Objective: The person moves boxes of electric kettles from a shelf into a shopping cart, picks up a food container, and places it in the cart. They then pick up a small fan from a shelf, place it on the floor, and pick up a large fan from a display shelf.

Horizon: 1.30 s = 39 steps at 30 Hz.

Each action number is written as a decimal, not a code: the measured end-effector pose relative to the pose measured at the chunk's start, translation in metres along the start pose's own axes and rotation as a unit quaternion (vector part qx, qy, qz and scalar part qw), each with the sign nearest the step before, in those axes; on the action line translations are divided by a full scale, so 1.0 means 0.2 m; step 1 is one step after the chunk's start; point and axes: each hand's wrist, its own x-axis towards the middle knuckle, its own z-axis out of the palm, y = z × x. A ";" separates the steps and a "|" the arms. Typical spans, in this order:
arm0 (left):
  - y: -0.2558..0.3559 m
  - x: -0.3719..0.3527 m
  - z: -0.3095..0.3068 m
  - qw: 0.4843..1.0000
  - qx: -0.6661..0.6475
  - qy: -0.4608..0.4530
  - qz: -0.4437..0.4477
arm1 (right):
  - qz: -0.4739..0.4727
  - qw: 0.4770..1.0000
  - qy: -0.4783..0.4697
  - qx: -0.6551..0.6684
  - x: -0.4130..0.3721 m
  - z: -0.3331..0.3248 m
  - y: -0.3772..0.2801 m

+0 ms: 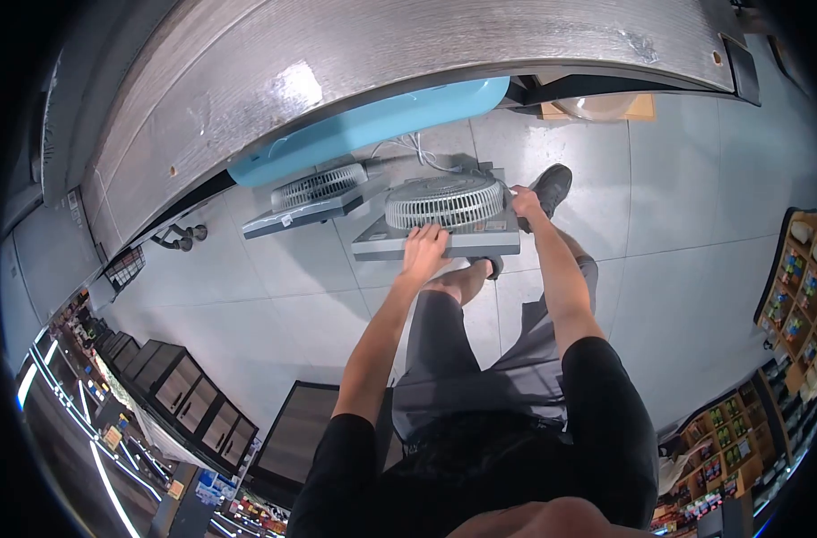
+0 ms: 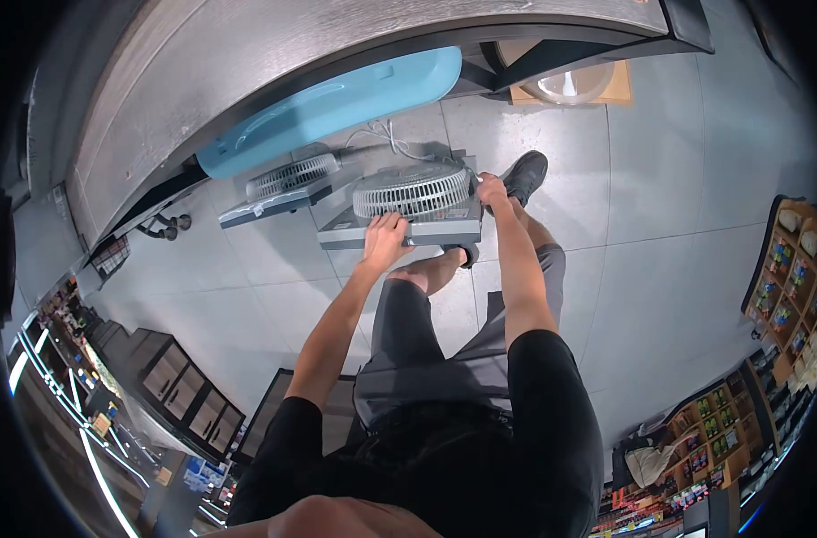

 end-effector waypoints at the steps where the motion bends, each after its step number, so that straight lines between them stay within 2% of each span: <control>1: -0.01 0.02 0.02 1.000 0.001 0.002 0.002 | -0.001 1.000 0.000 0.004 0.03 0.00 0.00; 2: -0.02 0.03 0.05 1.000 0.002 0.003 0.003 | -0.001 1.000 0.000 0.008 0.06 0.01 0.01; 5: -0.05 0.05 0.09 1.000 0.013 0.002 0.003 | -0.106 0.984 0.094 -0.109 0.14 0.06 0.07; 8: -0.08 0.08 0.11 1.000 0.012 0.002 0.005 | -0.119 0.982 0.106 -0.101 0.22 0.08 0.08; 11: -0.11 0.11 0.13 1.000 0.011 0.009 0.002 | -0.052 0.997 0.046 -0.030 0.15 -0.01 -0.06; 14: -0.12 0.16 0.13 0.999 0.020 0.024 0.009 | -0.109 0.984 0.111 -0.086 0.25 0.01 -0.04; 20: -0.13 0.25 0.13 1.000 0.028 0.011 -0.005 | -0.124 0.985 0.117 -0.018 0.27 -0.08 -0.10; 29: -0.12 0.39 0.11 0.997 0.047 0.056 0.012 | -0.161 0.978 0.119 -0.056 0.39 -0.14 -0.11; 35: -0.10 0.45 0.12 0.998 0.043 0.054 0.002 | -0.129 0.986 0.082 -0.061 0.40 -0.20 -0.15; 39: -0.08 0.49 0.13 0.997 0.046 0.049 -0.034 | -0.147 0.985 0.064 -0.063 0.43 -0.27 -0.22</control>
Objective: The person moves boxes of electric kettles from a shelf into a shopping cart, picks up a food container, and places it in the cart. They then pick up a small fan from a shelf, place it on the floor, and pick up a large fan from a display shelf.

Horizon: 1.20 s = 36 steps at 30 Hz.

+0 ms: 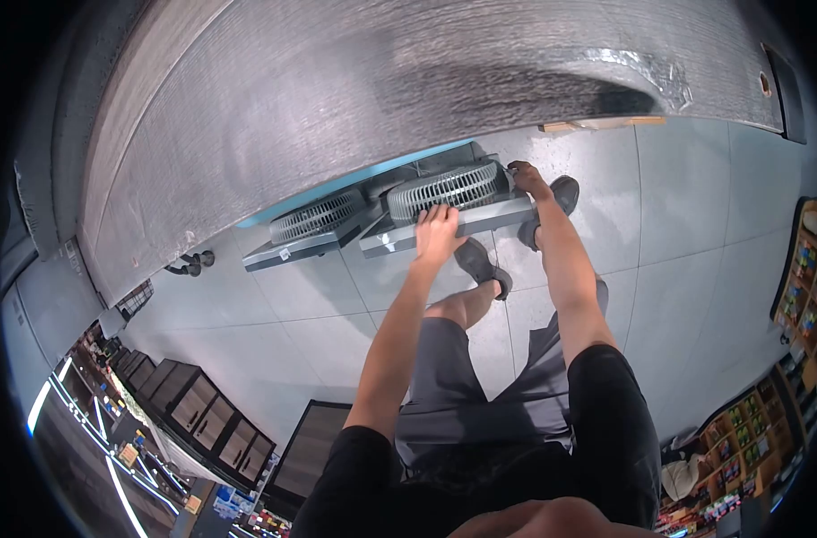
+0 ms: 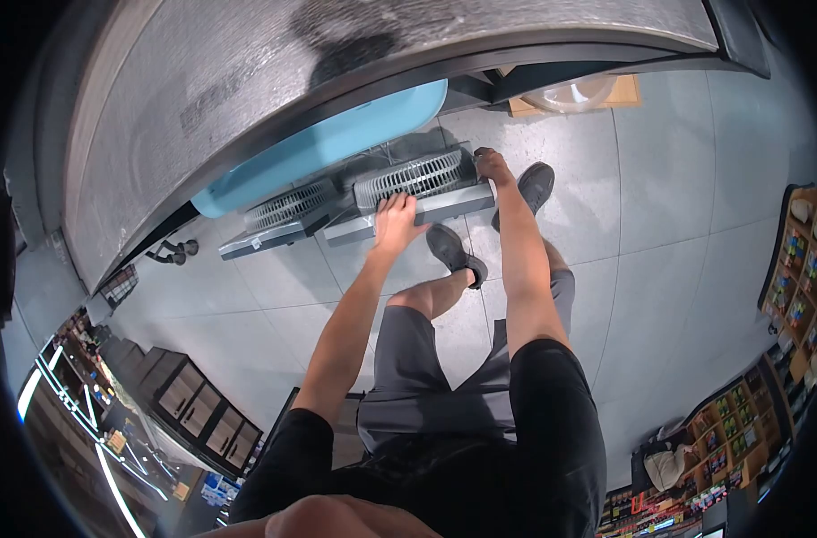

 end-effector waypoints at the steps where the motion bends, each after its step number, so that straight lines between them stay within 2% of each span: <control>1: 0.00 0.01 0.00 1.000 0.001 -0.002 -0.005 | 0.009 1.000 -0.003 0.022 0.00 -0.02 -0.01; 3: -0.01 0.04 0.00 1.000 -0.002 -0.003 -0.002 | 0.028 0.997 -0.008 0.068 0.02 -0.05 -0.04; 5: -0.03 0.05 0.00 1.000 -0.010 -0.002 0.011 | -0.050 0.998 0.027 0.028 0.12 0.01 0.05; 9: -0.04 0.06 -0.02 0.999 -0.002 -0.037 0.021 | -0.182 0.969 0.164 0.034 0.24 0.09 0.17; 10: -0.04 0.05 -0.02 0.999 0.002 -0.037 0.026 | -0.140 0.977 0.158 0.044 0.23 0.09 0.16; 13: -0.05 0.04 -0.04 0.998 0.030 -0.048 0.028 | -0.100 0.981 0.155 0.065 0.28 0.12 0.21; 14: -0.04 0.04 -0.04 0.997 0.041 -0.054 0.027 | -0.096 0.981 0.161 0.052 0.39 0.20 0.31; 16: -0.01 0.03 -0.08 0.995 0.057 -0.076 0.006 | -0.037 0.982 0.126 0.137 0.35 0.19 0.36; 17: 0.01 0.02 -0.11 0.994 0.063 -0.086 -0.004 | 0.049 0.984 0.089 0.147 0.14 0.02 0.20; 19: 0.04 -0.01 -0.16 0.995 0.066 -0.071 -0.022 | 0.063 0.976 0.082 0.190 0.00 -0.02 0.23; 20: 0.05 -0.02 -0.19 0.995 0.076 -0.053 -0.024 | 0.053 0.952 0.088 0.287 0.02 0.07 0.38; 21: 0.07 -0.03 -0.23 0.995 0.086 -0.034 -0.028 | 0.101 0.924 0.062 0.364 -0.28 -0.12 0.16; 22: 0.08 -0.05 -0.27 0.995 0.085 -0.024 -0.039 | 0.090 0.916 0.057 0.386 -0.36 -0.13 0.21; 25: 0.10 -0.19 -0.40 0.997 0.069 0.013 -0.035 | 0.116 0.907 0.063 0.399 -0.84 -0.32 0.17; 27: 0.13 -0.33 -0.49 0.996 0.077 0.001 -0.043 | 0.112 0.931 0.067 0.341 -1.10 -0.37 0.26; 29: 0.13 -0.50 -0.56 0.993 0.043 -0.084 -0.077 | 0.127 0.952 0.061 0.273 -1.39 -0.46 0.30; 32: 0.10 -0.80 -0.60 0.980 -0.004 -0.158 -0.118 | 0.120 0.954 0.101 0.256 -1.82 -0.57 0.36; 34: 0.10 -0.97 -0.67 0.955 -0.088 -0.221 -0.175 | 0.133 0.938 0.128 0.293 -2.11 -0.65 0.35; 36: 0.04 -1.14 -0.60 0.960 -0.141 -0.186 -0.155 | 0.137 0.938 0.132 0.288 -2.39 -0.77 0.28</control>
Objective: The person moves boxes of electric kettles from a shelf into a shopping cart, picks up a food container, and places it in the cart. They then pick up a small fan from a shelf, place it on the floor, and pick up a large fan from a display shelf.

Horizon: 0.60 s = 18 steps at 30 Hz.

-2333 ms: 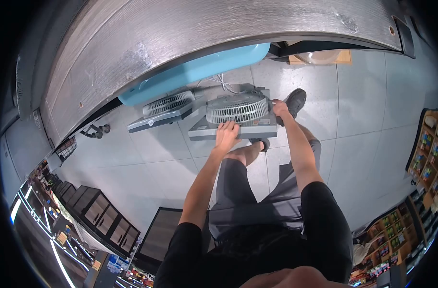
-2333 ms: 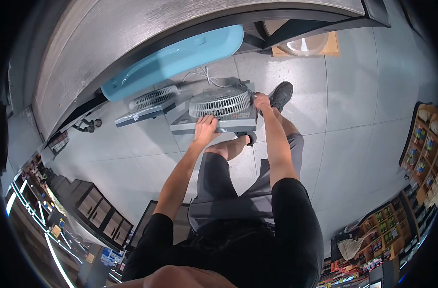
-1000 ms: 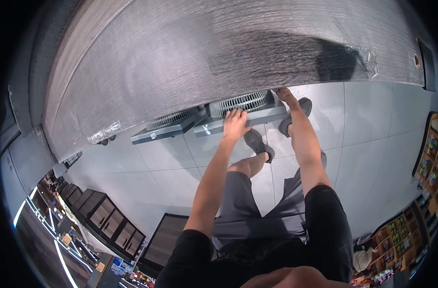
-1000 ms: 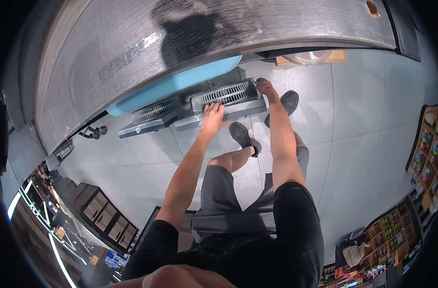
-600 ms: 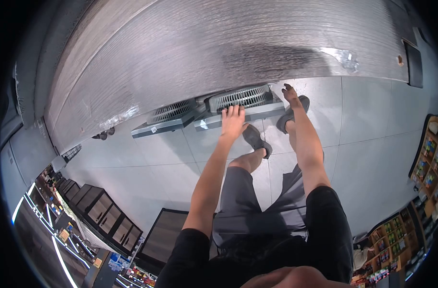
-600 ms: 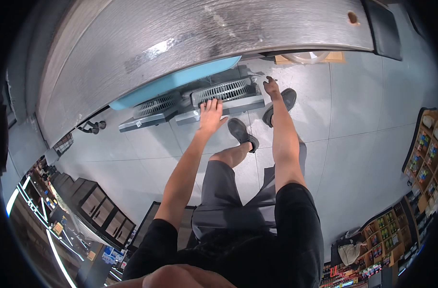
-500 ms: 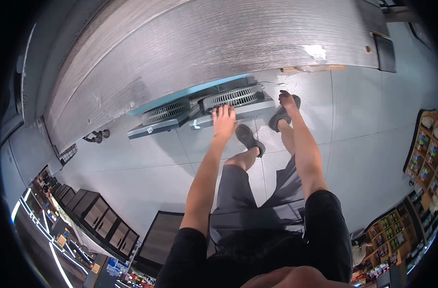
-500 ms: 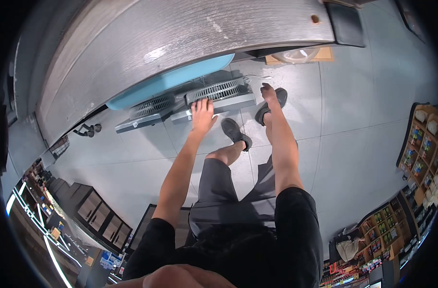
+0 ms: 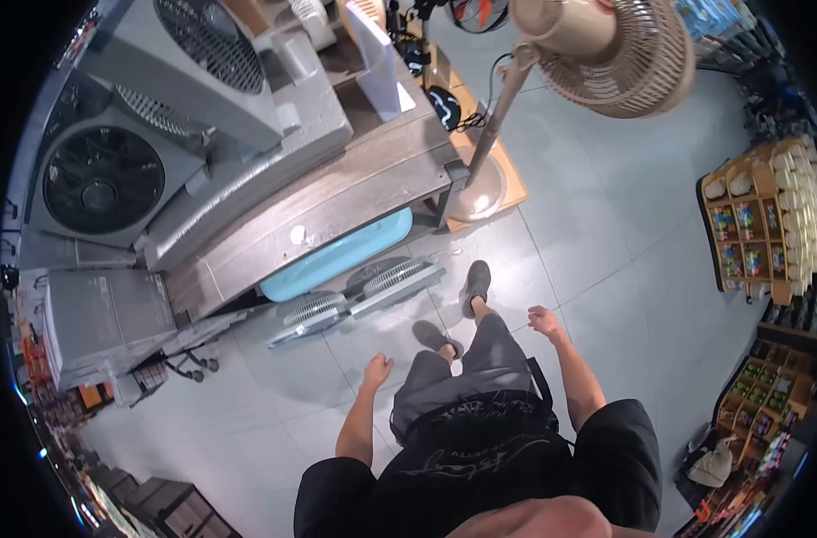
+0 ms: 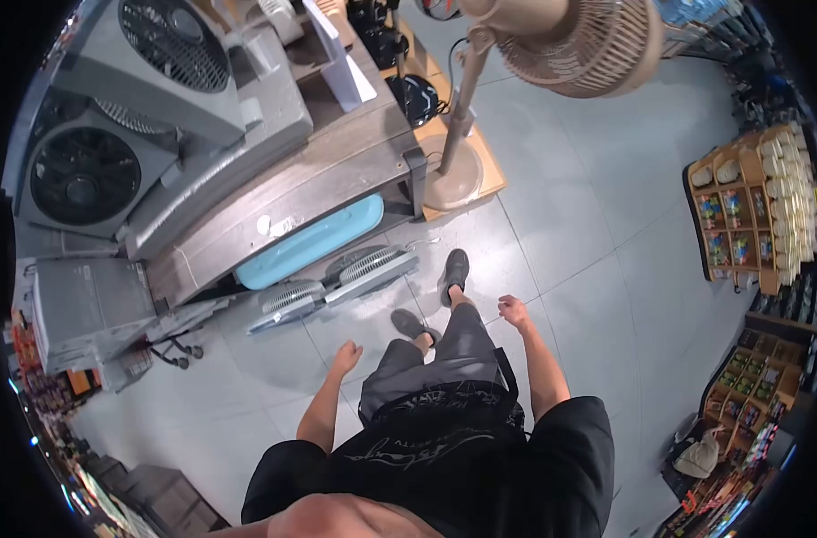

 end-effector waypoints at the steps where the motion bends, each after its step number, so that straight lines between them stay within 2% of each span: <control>1: -0.03 -0.06 0.02 1.000 -0.019 0.007 0.002 | 0.003 1.000 0.004 0.017 -0.07 -0.05 0.01; 3: -0.04 -0.16 0.02 0.998 -0.046 -0.032 -0.022 | 0.013 0.999 -0.001 0.044 -0.19 -0.16 0.11; 6: -0.11 -0.11 0.09 0.999 -0.031 -0.024 -0.013 | 0.062 0.997 0.002 0.037 -0.24 -0.25 0.28; 9: 0.12 -0.11 -0.02 0.991 -0.130 0.001 -0.009 | 0.122 0.992 -0.042 -0.016 -0.25 -0.29 0.38; 12: 0.35 -0.09 -0.08 0.975 -0.214 0.062 -0.005 | 0.110 0.990 -0.081 -0.037 -0.18 -0.37 0.34; 18: 0.76 0.17 0.02 0.988 -0.143 0.046 0.038 | -0.055 0.995 -0.086 0.015 0.17 -0.70 0.15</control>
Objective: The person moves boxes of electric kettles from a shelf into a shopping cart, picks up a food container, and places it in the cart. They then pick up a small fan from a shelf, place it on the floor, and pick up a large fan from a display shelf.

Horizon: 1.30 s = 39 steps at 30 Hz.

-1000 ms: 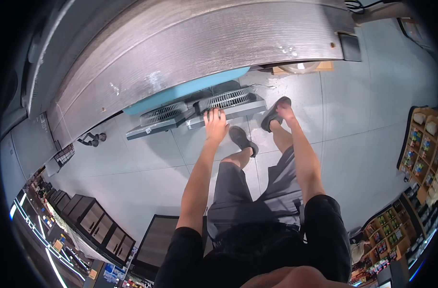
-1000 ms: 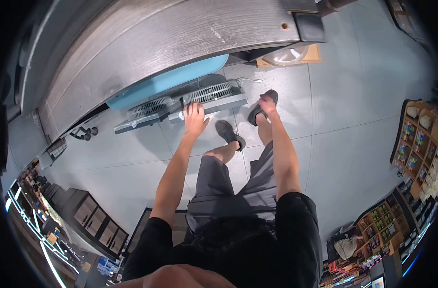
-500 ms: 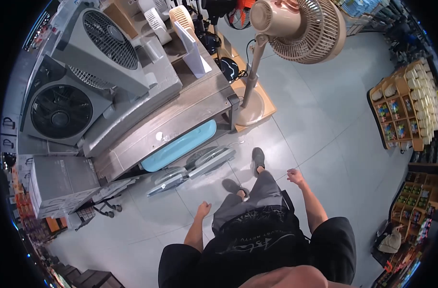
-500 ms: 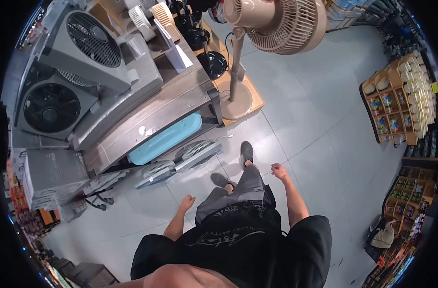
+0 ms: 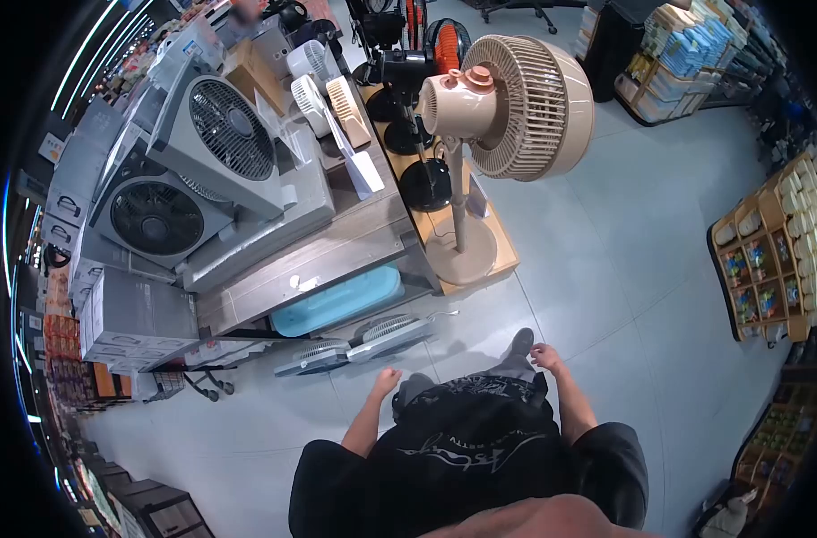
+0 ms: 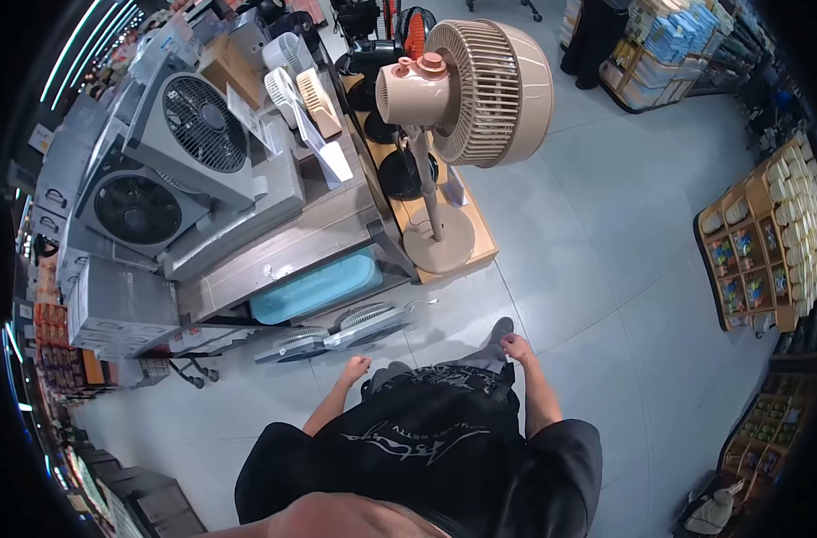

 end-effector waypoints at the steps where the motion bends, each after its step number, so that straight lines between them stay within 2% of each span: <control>1: 0.11 0.04 0.06 1.000 0.009 0.009 -0.005 | -0.017 1.000 0.002 0.004 0.03 -0.09 -0.02; 4: 0.59 0.12 0.20 0.999 0.018 0.026 -0.031 | -0.063 0.998 0.006 0.006 0.11 -0.39 -0.02; 7: 1.00 0.25 0.35 0.998 0.024 0.050 0.019 | -0.040 0.999 -0.001 -0.010 0.17 -0.67 0.11; 8: 1.11 0.30 0.42 0.995 0.023 0.090 0.042 | -0.019 0.999 -0.004 -0.033 0.15 -0.76 0.12; 11: 1.45 0.37 0.53 0.989 -0.014 0.127 0.077 | 0.027 0.996 -0.023 -0.087 0.18 -0.99 0.28; 14: 1.71 0.36 0.57 0.983 -0.069 0.149 0.086 | 0.032 0.997 -0.024 -0.070 0.17 -1.13 0.31; 18: 1.86 0.38 0.55 0.977 -0.122 0.149 0.095 | 0.039 0.999 -0.023 -0.017 0.22 -1.20 0.28; 21: 2.06 0.39 0.47 0.955 -0.162 0.217 0.118 | 0.024 0.999 -0.045 0.011 0.25 -1.22 0.17; 23: 2.14 0.51 0.41 0.932 -0.244 0.231 0.134 | 0.009 0.998 -0.065 0.012 0.27 -1.27 0.06; 25: 2.28 0.60 0.34 0.923 -0.132 0.318 0.172 | -0.014 0.996 -0.083 0.000 0.35 -1.34 -0.02; 28: 2.45 0.78 0.25 0.878 -0.083 0.433 0.185 | -0.049 0.993 -0.105 -0.008 0.46 -1.51 -0.19; 31: 2.50 1.05 0.15 0.780 -0.119 0.528 0.313 | -0.068 0.989 -0.118 -0.058 0.64 -1.69 -0.33; 33: 2.55 1.10 0.10 0.780 -0.118 0.512 0.340 | -0.073 0.984 -0.127 -0.104 0.75 -1.84 -0.38; 34: 2.55 1.12 0.12 0.796 -0.268 0.445 0.312 | -0.073 0.979 -0.124 -0.143 0.77 -1.94 -0.44; 35: 2.53 1.18 0.18 0.768 -0.306 0.468 0.312 | -0.073 0.974 -0.128 -0.170 0.82 -2.05 -0.54; 37: 2.50 1.25 0.27 0.739 -0.352 0.495 0.292 | -0.064 0.963 -0.142 -0.218 0.89 -2.23 -0.59; 39: 2.50 1.31 0.32 0.737 -0.332 0.529 0.258 | -0.066 0.966 -0.125 -0.218 1.02 -2.43 -0.68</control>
